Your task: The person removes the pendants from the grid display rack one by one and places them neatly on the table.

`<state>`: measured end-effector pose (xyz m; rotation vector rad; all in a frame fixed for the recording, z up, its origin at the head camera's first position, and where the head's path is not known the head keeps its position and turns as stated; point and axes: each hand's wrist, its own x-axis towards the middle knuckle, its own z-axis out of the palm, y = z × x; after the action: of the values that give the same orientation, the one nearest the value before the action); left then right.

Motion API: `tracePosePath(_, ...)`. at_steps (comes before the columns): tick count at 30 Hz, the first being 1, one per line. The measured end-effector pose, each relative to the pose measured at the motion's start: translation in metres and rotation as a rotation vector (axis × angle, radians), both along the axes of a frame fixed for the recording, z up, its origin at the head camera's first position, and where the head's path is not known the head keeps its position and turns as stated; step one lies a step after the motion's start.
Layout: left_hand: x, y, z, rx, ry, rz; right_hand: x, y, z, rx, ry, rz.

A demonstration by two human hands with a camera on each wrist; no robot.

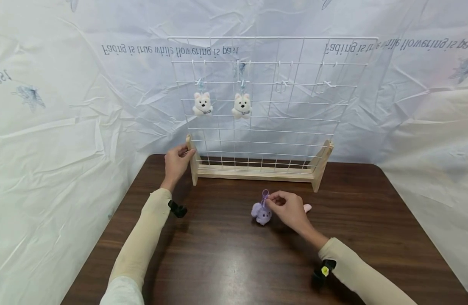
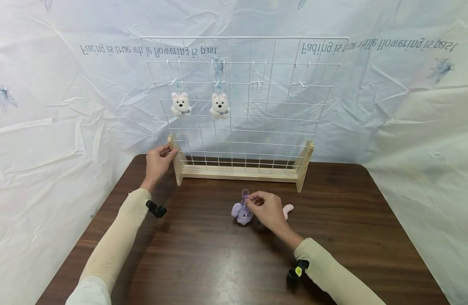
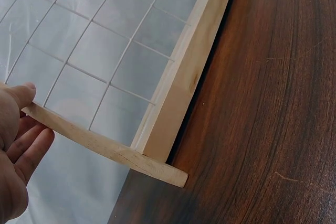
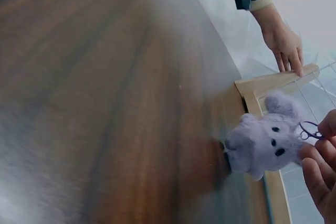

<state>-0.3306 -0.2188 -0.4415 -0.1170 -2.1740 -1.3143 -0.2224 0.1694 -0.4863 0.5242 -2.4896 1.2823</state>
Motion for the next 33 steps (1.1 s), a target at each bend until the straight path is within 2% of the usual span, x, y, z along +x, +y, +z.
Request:
tracePosePath(14, -0.001, 0.001, -0.001, -0.005, -0.007, 0.008, -0.031, 0.0, 0.0, 0.117, -0.019, 0.051)
tracePosePath(22, -0.002, 0.0, -0.001, -0.014, -0.008, 0.018, -0.047, 0.0, -0.005, 0.159, -0.049, 0.044)
tracePosePath(33, -0.001, 0.001, 0.001, -0.009, -0.004, 0.005, -0.06, -0.002, -0.01, 0.181, -0.127, 0.033)
